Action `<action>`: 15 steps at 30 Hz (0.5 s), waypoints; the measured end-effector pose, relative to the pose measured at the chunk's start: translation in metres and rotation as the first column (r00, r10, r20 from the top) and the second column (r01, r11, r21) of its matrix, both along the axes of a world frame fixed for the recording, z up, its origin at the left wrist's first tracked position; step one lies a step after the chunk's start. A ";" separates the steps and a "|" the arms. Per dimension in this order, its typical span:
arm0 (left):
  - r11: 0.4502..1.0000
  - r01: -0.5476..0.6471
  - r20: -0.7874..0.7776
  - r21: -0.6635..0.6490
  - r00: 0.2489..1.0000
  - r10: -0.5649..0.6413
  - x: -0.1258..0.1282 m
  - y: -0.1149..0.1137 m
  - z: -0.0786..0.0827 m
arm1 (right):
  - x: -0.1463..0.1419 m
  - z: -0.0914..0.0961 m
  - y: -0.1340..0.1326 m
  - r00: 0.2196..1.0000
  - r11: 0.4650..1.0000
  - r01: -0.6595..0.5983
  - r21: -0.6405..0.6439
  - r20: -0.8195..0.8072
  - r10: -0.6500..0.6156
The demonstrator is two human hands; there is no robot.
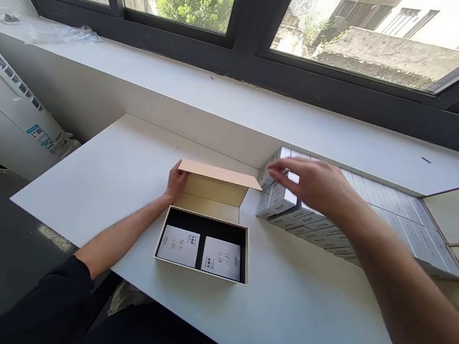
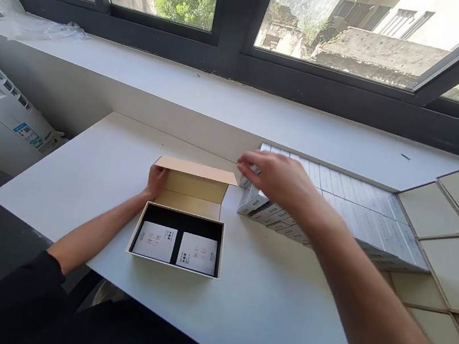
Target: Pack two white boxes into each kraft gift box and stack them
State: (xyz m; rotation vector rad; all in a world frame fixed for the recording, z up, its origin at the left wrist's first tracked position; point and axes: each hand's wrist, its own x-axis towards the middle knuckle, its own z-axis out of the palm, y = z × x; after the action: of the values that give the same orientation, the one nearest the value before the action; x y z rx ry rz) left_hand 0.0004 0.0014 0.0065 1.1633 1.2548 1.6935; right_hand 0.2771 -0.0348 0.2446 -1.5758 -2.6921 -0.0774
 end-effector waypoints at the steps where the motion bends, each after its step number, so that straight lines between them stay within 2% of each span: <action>1: 1.000 -0.003 -0.002 -0.003 1.000 0.003 0.000 0.000 0.000 | 0.005 0.000 0.023 0.995 1.000 0.012 0.024 0.097 -0.014; 4: 1.000 -0.003 -0.019 0.010 1.000 0.003 0.000 0.000 0.000 | 0.010 -0.023 0.080 0.920 1.000 0.028 0.002 0.391 -0.026; 6: 1.000 -0.001 -0.023 0.027 1.000 0.001 0.001 0.000 0.000 | 0.009 -0.046 0.101 0.872 0.999 0.028 -0.029 0.489 -0.011; 10: 0.999 -0.004 -0.022 0.039 1.000 0.005 0.002 0.000 0.003 | 0.005 -0.078 0.115 0.847 0.999 0.008 -0.036 0.531 0.012; 12: 1.000 -0.004 -0.012 0.030 1.000 0.005 0.002 0.000 0.003 | 0.005 -0.084 0.118 0.839 1.000 -0.017 -0.023 0.544 0.027; 15: 1.000 -0.006 0.007 0.019 1.000 0.005 0.002 0.000 0.004 | 0.006 -0.082 0.117 0.822 0.997 -0.070 -0.021 0.566 0.070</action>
State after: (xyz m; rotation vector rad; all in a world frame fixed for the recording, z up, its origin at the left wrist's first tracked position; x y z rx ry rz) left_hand 0.0020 0.0018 0.0100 1.1649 1.2411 1.7157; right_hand 0.2831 0.0817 0.1628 -1.6611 -3.1682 -0.6492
